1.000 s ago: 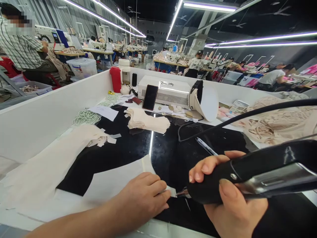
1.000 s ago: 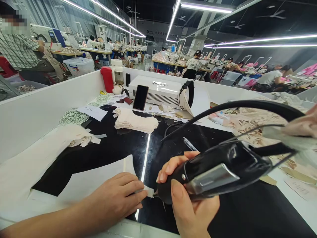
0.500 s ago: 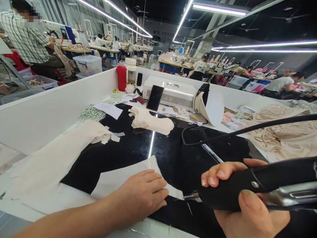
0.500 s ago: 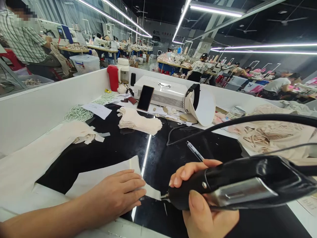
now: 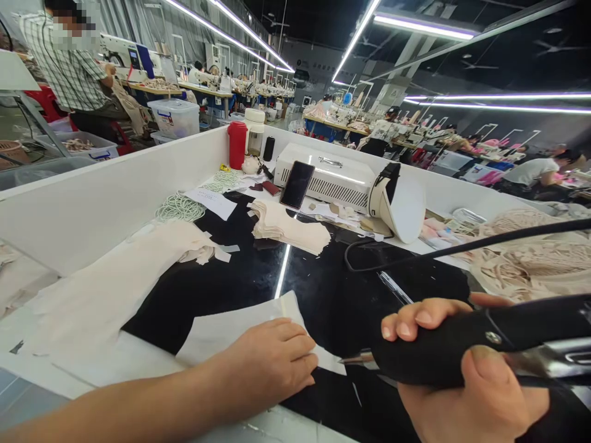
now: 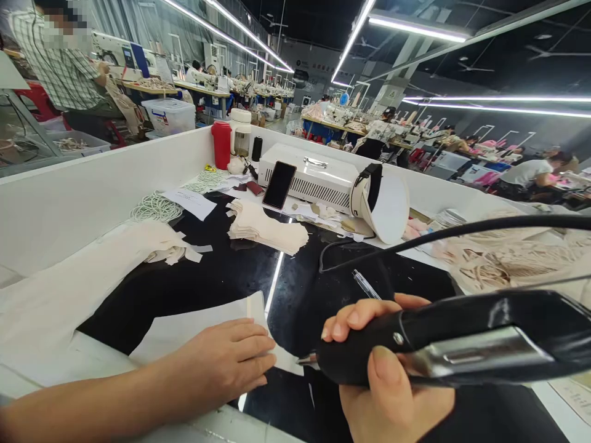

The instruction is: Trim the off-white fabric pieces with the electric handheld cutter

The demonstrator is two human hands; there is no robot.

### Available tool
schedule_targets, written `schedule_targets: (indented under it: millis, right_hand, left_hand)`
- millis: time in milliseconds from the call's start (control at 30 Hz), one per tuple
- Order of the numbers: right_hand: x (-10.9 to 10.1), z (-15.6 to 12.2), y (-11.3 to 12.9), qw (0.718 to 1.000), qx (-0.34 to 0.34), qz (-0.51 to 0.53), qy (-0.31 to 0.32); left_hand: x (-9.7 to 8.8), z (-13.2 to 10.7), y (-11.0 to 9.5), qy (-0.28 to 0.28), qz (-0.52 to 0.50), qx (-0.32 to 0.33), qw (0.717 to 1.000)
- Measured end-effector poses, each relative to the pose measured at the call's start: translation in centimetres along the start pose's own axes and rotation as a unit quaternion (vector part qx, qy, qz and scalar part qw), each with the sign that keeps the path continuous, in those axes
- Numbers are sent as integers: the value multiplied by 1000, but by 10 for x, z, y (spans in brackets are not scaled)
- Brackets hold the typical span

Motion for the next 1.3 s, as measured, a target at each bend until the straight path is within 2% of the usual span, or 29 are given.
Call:
schedule_targets:
  millis: [233,700,967,1300]
  right_hand:
    - [21,-2,-10,999,-16,7,37]
    - [25,-4,-12,999,-20,-4,39]
    - [6,0,-4,999,-25,-13,14]
    - [7,-2,-5,999,-26,-17,17]
  left_hand:
    - [0,-2,1,-40,-7,-1,999]
    - [2,-1,1,-39,-2,-7,999]
    - [-2,1,0,-22,2,-5,1000]
    - [0,1,1,-16,-2,-3,1000]
Point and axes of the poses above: each hand's wrist, its own z-axis towards the middle knuckle, its own x-axis out of the palm, y = z × x, the point moved 10 cm from there along z, towards the middle knuckle
